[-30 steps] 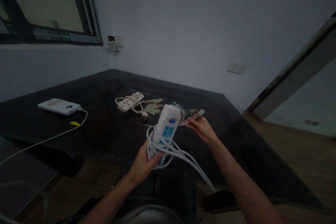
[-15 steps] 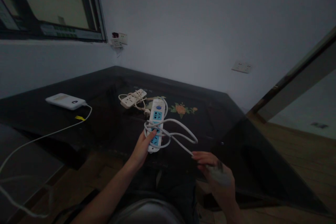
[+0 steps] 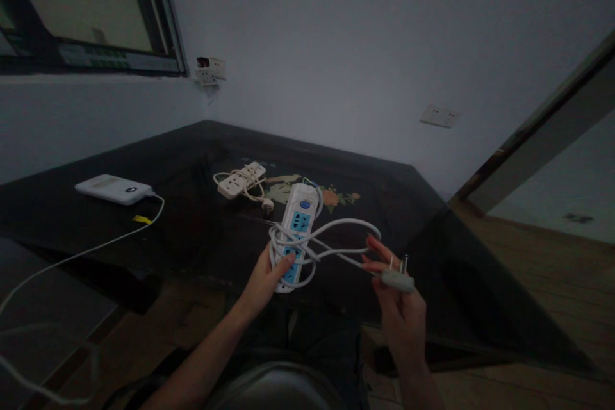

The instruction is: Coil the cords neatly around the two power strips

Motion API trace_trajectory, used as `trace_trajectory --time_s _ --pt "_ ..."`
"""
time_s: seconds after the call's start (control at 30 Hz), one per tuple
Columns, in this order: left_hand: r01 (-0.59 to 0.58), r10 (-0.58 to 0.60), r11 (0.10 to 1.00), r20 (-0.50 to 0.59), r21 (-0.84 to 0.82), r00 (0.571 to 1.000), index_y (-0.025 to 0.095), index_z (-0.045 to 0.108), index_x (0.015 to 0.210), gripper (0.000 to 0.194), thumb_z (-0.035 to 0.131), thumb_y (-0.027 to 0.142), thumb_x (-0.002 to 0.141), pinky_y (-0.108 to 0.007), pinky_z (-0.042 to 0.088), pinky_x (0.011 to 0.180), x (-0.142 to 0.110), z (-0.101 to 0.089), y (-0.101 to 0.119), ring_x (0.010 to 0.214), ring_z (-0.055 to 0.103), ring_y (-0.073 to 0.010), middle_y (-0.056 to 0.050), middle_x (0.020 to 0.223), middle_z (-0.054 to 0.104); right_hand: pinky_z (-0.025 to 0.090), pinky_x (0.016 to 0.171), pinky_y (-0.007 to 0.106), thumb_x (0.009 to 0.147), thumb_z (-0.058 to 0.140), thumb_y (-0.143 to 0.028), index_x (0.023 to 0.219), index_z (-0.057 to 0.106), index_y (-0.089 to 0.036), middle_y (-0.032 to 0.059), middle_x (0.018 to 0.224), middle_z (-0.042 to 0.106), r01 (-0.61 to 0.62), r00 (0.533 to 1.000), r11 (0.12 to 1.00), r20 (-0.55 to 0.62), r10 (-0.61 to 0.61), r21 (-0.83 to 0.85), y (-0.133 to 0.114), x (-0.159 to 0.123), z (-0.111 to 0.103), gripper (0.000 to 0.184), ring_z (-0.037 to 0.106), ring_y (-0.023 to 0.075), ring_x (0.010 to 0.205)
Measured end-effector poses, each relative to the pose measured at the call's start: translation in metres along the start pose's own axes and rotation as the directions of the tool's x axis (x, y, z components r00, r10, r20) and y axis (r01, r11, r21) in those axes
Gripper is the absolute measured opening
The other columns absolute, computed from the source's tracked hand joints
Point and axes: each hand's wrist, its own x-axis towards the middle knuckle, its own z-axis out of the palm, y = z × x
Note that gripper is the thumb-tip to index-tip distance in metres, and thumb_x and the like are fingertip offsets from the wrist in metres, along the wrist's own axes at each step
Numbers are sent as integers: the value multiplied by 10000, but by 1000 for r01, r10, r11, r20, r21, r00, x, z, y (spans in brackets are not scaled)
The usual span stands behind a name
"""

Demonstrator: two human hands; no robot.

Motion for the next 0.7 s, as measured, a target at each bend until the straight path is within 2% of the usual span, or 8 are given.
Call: trace_trajectory --time_s 0.13,0.2,0.27,0.33,0.47,0.63,0.7 --pt "4 -8 999 110 37 994 141 582 1128 549 716 476 714 -352 463 951 -7 3 2 1086 613 -275 -112 1141 678 448 962 425 866 577 -358 872 693 -233 85 1198 599 -14 997 1000 -80 15 3 0 15 -5 171 559 254 1144" --pt "16 -19 1000 123 24 992 141 574 1150 585 722 486 702 -361 465 949 -9 4 2 1098 606 -285 -118 1158 671 465 930 407 839 606 -387 878 710 -234 82 1133 581 -18 988 997 -154 6 -75 3 21 -8 189 578 239 1077" --pt "28 -29 999 117 16 993 140 570 1162 608 726 493 692 -372 466 950 -11 4 1 1109 600 -295 -122 1168 666 460 939 405 812 630 -412 895 729 -238 79 1151 558 -38 983 992 -181 15 -123 7 25 -11 216 576 239 1078" --pt "31 -34 999 121 20 992 143 567 1172 604 718 491 702 -379 467 951 -11 2 1 1116 596 -300 -125 1186 658 456 953 416 804 635 -428 927 733 -237 83 1163 591 -94 988 993 -132 83 -76 10 28 -14 247 583 248 1092" --pt "10 -19 998 144 61 989 139 558 1178 606 708 496 711 -376 462 959 -13 1 3 1117 597 -299 -132 1204 648 492 896 442 800 646 -443 1006 717 -213 83 966 724 -272 962 961 3 272 54 14 30 -22 316 670 248 911" --pt "-89 57 982 193 164 980 149 545 1207 525 655 436 781 -348 442 985 -13 1 1 1116 600 -267 -116 1182 659 534 794 391 778 666 -467 762 738 -173 115 912 746 -305 950 943 -24 311 133 16 33 -27 304 679 268 887" --pt "-143 91 962 218 232 972 155 552 1198 464 634 390 807 -339 444 977 -13 1 -2 1103 607 -256 -112 1170 664 556 711 361 763 677 -479 728 735 -167 113 846 747 -333 940 921 -10 342 203 14 35 -26 319 690 249 795"
